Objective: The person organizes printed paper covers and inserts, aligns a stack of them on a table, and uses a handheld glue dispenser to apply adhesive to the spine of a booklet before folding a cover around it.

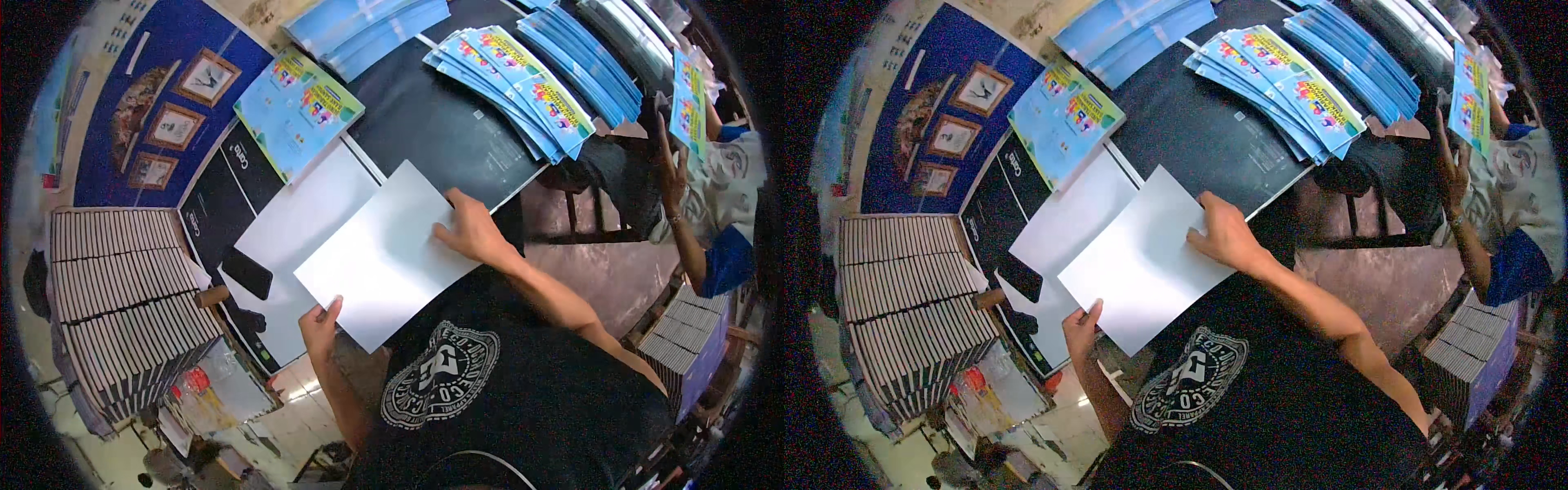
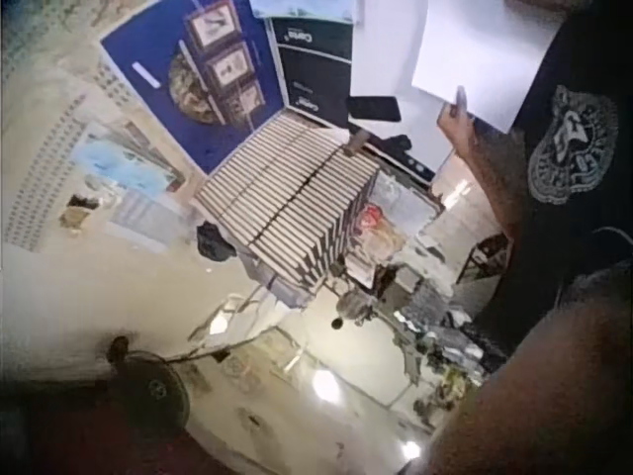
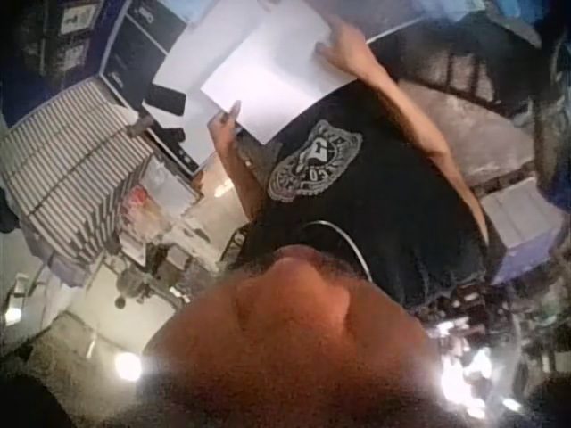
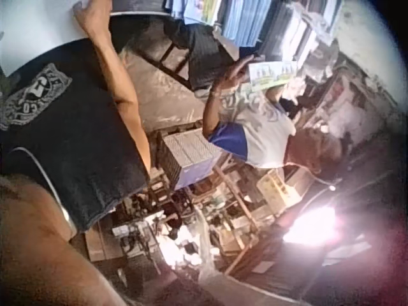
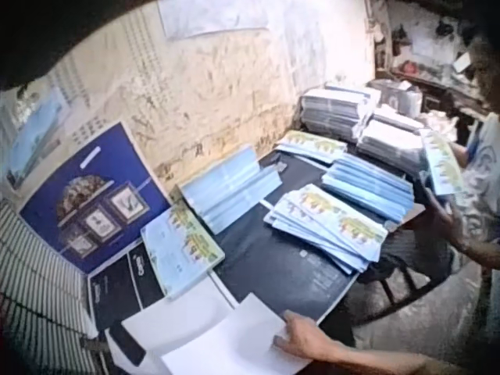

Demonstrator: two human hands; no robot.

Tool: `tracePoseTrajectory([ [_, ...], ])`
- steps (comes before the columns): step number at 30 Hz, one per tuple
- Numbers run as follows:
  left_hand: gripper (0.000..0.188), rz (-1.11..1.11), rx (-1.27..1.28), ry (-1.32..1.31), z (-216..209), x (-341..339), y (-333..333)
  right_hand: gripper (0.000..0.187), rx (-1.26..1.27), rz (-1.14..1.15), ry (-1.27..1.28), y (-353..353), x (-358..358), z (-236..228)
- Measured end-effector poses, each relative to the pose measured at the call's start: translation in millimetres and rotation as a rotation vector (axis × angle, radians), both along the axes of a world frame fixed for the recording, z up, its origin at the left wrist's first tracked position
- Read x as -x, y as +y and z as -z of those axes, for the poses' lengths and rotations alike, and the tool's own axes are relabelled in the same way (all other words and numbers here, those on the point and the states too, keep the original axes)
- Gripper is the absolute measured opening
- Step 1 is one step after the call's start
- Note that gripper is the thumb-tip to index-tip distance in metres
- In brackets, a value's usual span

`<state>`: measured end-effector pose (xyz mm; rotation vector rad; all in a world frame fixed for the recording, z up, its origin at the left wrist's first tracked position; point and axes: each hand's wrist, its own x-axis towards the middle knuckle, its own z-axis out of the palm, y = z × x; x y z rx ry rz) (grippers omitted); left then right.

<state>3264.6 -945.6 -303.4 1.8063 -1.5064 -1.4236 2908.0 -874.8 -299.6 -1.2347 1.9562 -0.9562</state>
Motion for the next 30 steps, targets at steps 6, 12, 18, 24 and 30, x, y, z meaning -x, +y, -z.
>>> tracePoseTrajectory([
  [6, 0.061, 0.101, 0.046, -0.214, -14.8, 9.1, -1.9, 0.057, 0.179, 0.010, 0.292, 19.3, 0.0, -0.8],
  [12, 0.046, 0.018, -0.081, -0.092, -7.2, 4.8, -10.2, 0.060, -0.239, -0.240, 0.155, 54.3, 61.1, -38.5],
  [18, 0.034, -0.006, -0.089, -0.138, 9.2, -2.8, -8.5, 0.076, -0.286, -0.425, 0.068, 58.2, 42.4, -26.3],
  [24, 0.043, -0.037, 0.071, -0.346, 9.3, 4.5, 7.4, 0.065, -0.374, -0.337, -0.041, 57.2, 25.0, -27.1],
  [30, 0.034, -0.036, 0.084, -0.350, 1.8, 10.5, 8.2, 0.058, -0.235, -0.303, 0.006, 61.8, 22.4, -15.3],
])
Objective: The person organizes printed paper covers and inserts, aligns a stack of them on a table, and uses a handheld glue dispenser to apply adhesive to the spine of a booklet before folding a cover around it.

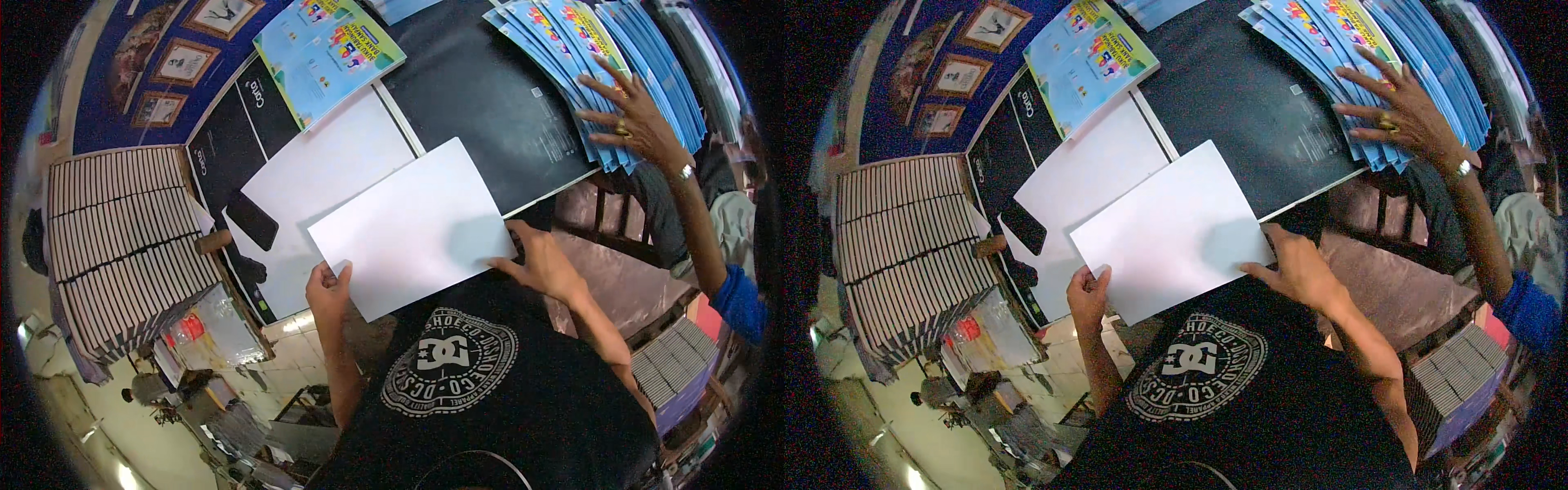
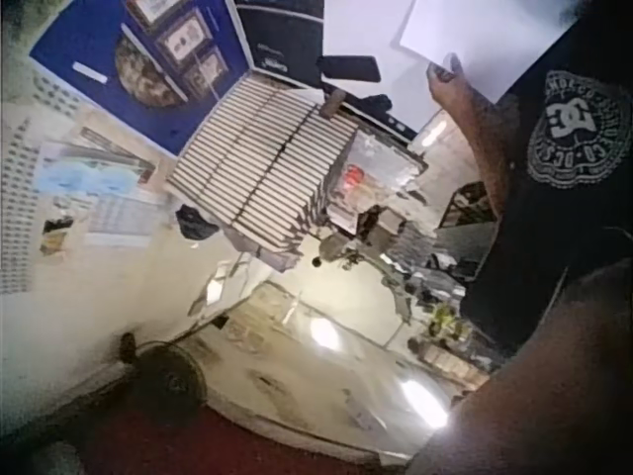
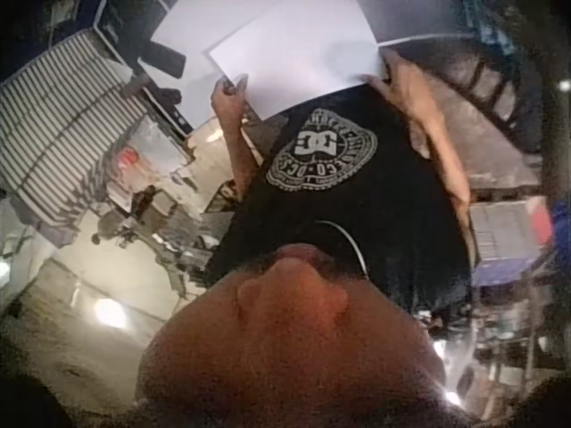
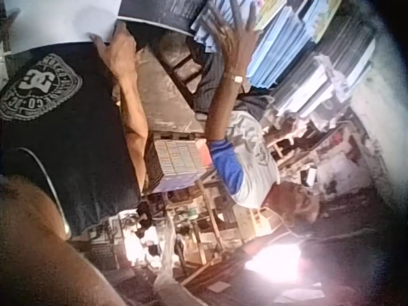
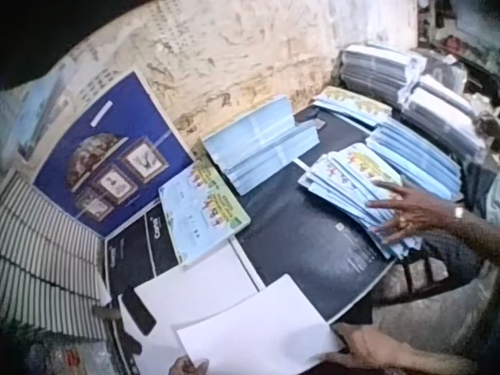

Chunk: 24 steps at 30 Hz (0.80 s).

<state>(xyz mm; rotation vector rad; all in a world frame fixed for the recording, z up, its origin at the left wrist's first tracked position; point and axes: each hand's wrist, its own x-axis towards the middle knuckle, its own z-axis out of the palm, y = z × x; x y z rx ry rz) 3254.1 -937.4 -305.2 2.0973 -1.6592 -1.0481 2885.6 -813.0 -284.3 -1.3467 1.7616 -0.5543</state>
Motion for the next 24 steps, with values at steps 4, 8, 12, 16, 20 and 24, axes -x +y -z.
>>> tracePoseTrajectory([
  [4, 0.026, -0.081, -0.025, 0.433, -4.5, -6.4, -4.7, 0.058, -0.081, 0.195, -0.375, -11.1, 10.3, 16.7],
  [8, 0.021, 0.044, 0.097, 0.460, -25.4, 1.9, -16.1, 0.038, -0.220, 0.164, -0.558, -39.0, 11.0, 6.3],
  [12, 0.020, 0.073, 0.364, 0.455, -63.4, 9.8, -27.0, 0.026, 0.150, -0.024, -0.214, -73.1, 8.2, -15.0],
  [16, 0.034, 0.025, 0.573, 0.556, -71.3, 10.6, -32.4, 0.022, 0.484, -0.009, -0.238, -98.3, 17.7, -26.2],
  [20, 0.044, 0.061, 0.508, 0.580, -36.5, -13.2, -32.9, 0.024, 0.454, 0.028, -0.226, -106.7, 22.9, -9.7],
  [24, 0.043, 0.073, 0.429, 0.625, -12.0, -9.6, -28.6, 0.038, 0.386, 0.134, -0.236, -104.4, 7.2, 1.0],
])
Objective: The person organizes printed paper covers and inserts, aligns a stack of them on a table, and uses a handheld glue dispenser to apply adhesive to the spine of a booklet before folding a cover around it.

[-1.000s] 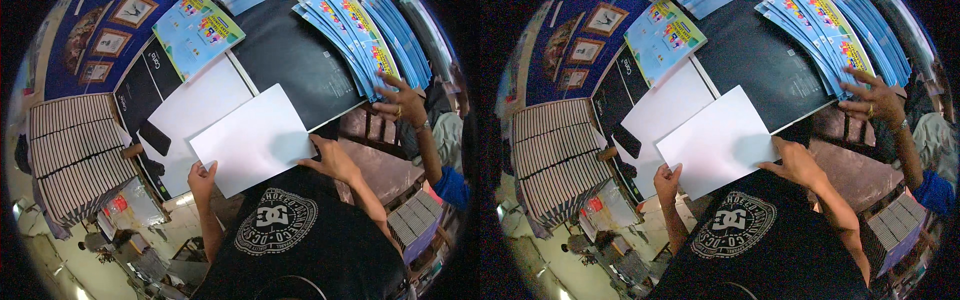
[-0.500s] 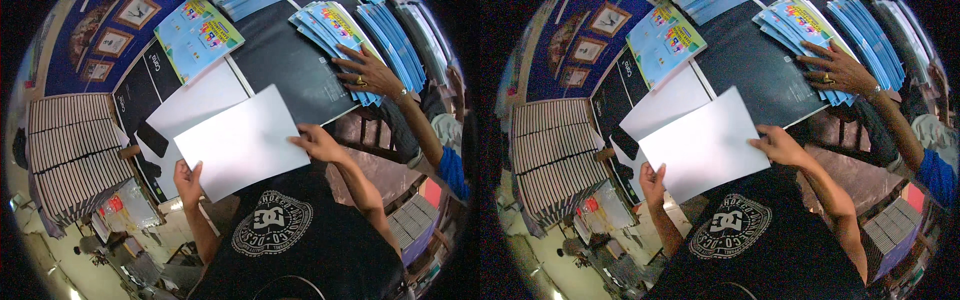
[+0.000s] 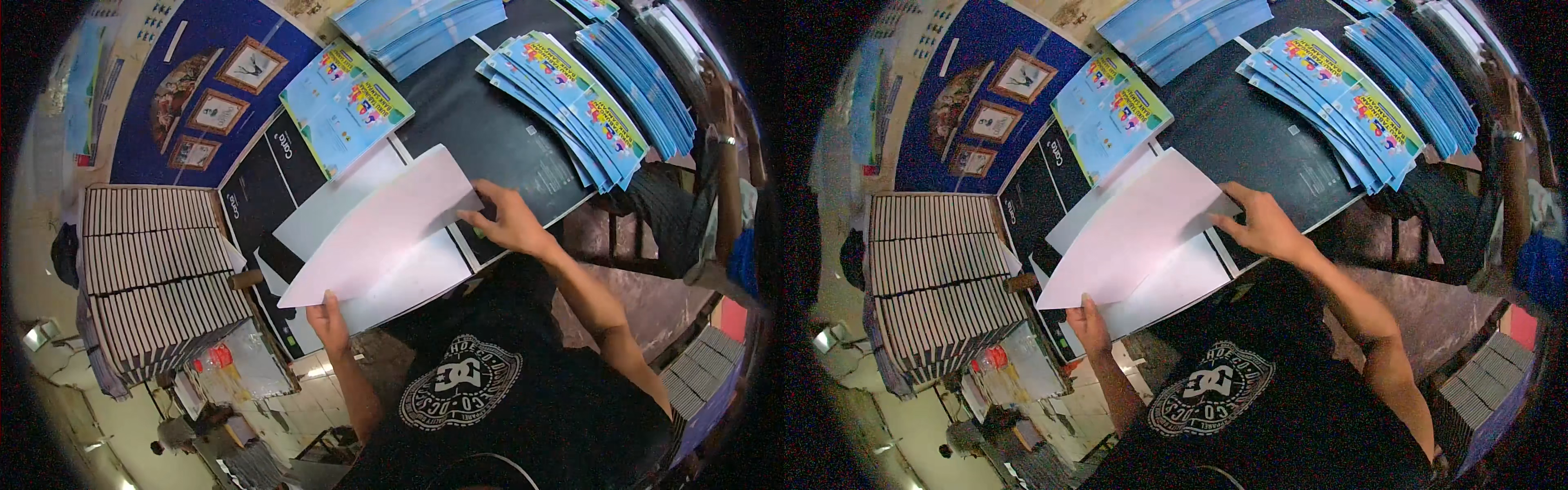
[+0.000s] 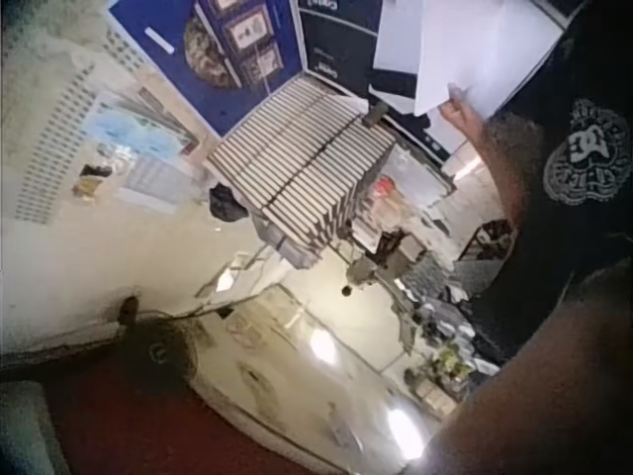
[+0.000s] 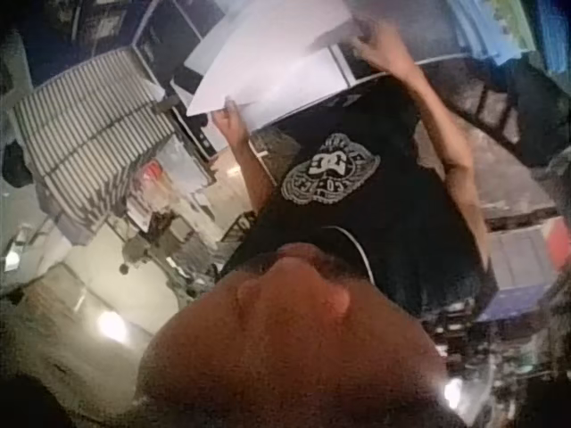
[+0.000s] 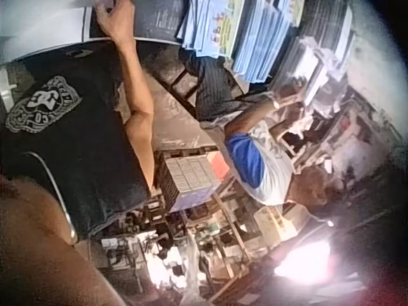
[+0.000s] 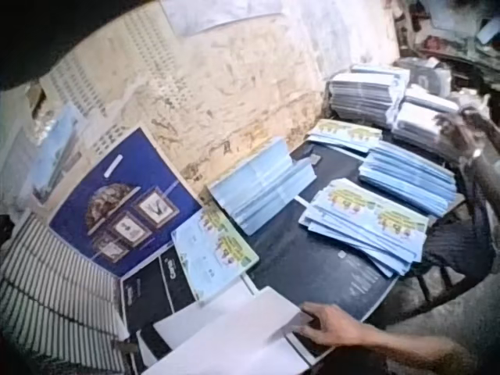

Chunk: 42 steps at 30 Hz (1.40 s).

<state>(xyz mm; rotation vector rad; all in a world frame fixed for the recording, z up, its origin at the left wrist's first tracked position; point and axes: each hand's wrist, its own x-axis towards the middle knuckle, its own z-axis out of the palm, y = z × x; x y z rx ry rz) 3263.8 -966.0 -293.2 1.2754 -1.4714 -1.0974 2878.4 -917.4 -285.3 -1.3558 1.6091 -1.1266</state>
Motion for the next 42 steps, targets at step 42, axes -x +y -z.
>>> tracePoseTrajectory([
  [42, 0.022, -0.364, 0.343, 0.014, 42.0, 36.6, 19.3, 0.044, 0.165, 0.001, 0.041, -0.1, -1.3, 0.7],
])
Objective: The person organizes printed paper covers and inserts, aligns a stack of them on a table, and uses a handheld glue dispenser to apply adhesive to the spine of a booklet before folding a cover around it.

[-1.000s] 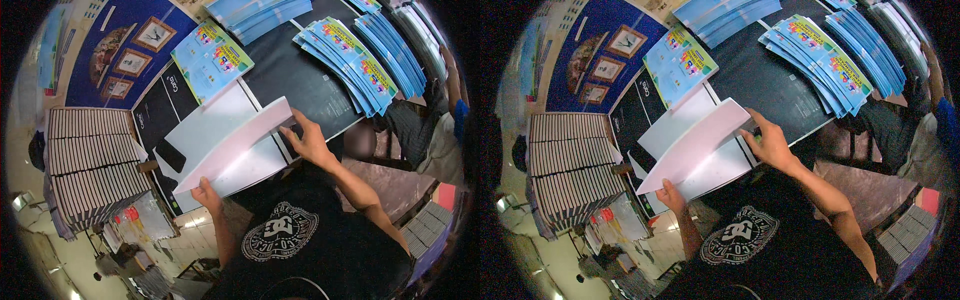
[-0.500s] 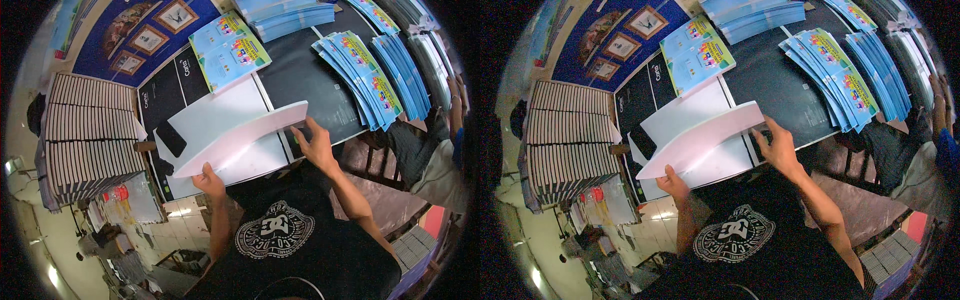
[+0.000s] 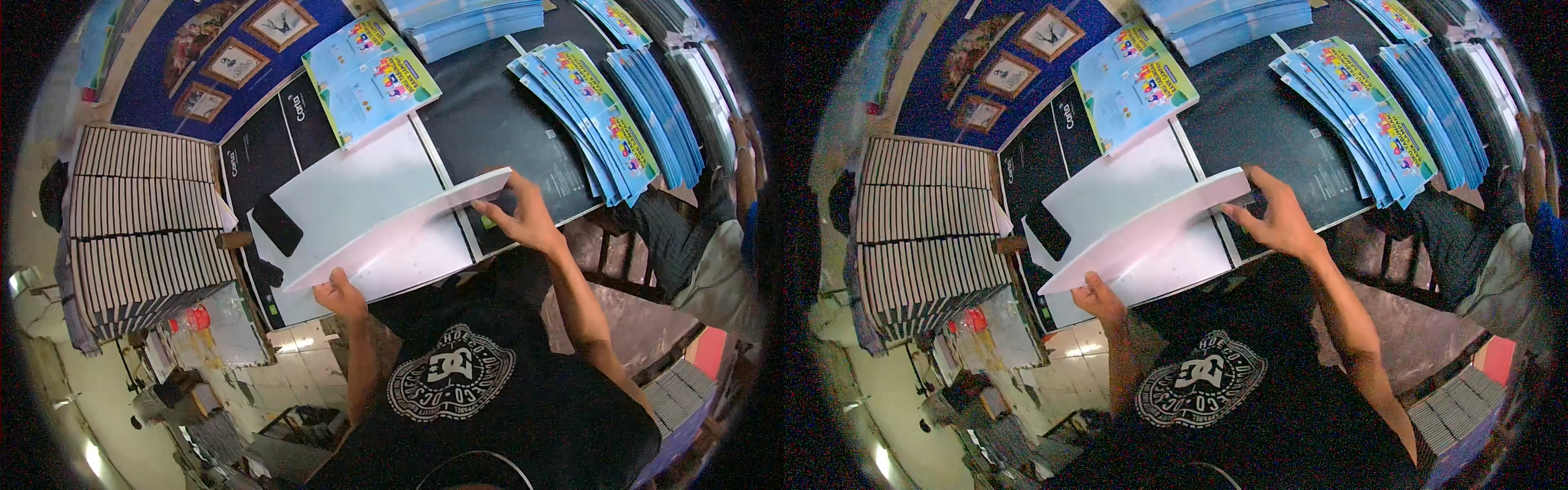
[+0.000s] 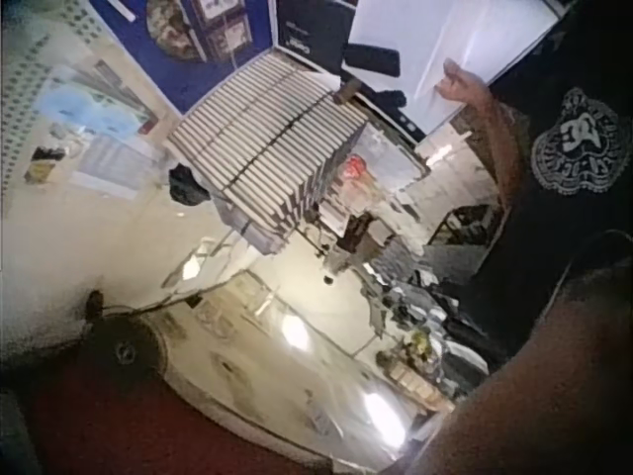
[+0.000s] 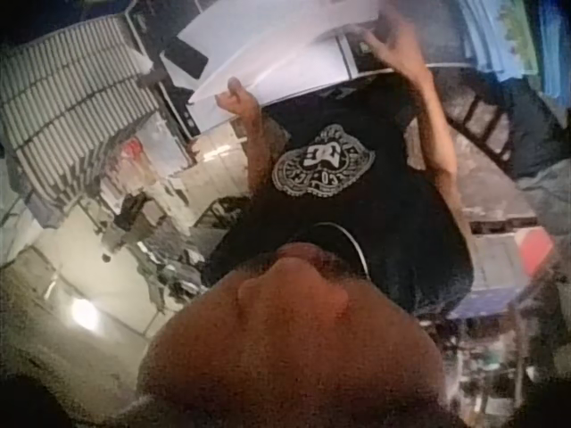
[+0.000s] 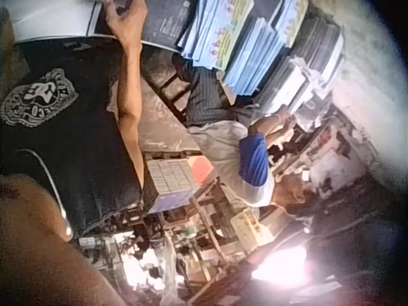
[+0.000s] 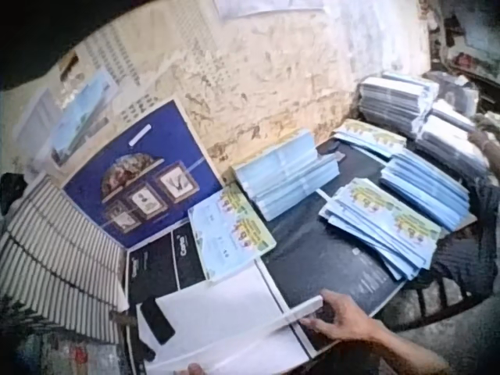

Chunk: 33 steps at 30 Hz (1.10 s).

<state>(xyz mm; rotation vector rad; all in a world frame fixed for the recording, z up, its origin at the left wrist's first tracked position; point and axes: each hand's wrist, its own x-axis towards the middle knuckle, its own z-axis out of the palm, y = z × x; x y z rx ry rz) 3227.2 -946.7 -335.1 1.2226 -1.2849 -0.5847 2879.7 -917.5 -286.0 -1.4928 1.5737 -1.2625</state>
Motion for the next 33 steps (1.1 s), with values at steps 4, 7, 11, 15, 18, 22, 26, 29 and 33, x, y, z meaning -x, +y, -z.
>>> tracePoseTrajectory([
  [4, 0.021, -0.016, -0.032, -0.138, 16.0, -12.7, 0.1, 0.037, -0.013, -0.029, -0.085, -2.6, -6.9, 18.7],
  [7, 0.022, 0.002, -0.124, -0.046, 17.5, -14.4, 0.6, 0.030, -0.056, -0.009, -0.181, -2.5, -19.5, 20.5],
  [11, 0.023, -0.031, -0.020, -0.020, 22.0, -9.8, -3.6, 0.021, -0.075, -0.032, -0.321, -1.5, -21.2, 20.8],
  [15, 0.020, 0.047, -0.068, -0.056, 23.2, -9.6, -0.7, 0.022, -0.078, -0.041, -0.371, 0.8, -24.7, 28.6],
  [18, 0.026, 0.022, -0.099, -0.012, -6.3, 9.6, 5.3, 0.025, -0.090, 0.015, -0.376, 8.1, -31.3, 21.2],
  [22, 0.030, 0.029, -0.211, 0.082, -43.3, 25.1, 12.7, 0.037, -0.204, 0.167, -0.293, 23.8, -36.5, -11.4],
  [26, 0.031, 0.053, -0.357, -0.083, -61.2, 28.8, 27.0, 0.049, -0.329, 0.269, -0.125, 42.4, -34.9, -1.0],
  [29, 0.034, 0.108, -0.466, -0.267, -52.1, 25.2, 30.5, 0.058, -0.437, 0.260, -0.103, 56.0, -33.6, 13.6],
  [33, 0.039, 0.123, -0.615, -0.391, -21.9, 4.0, 29.2, 0.060, -0.395, 0.167, -0.097, 80.8, -30.6, 37.7],
])
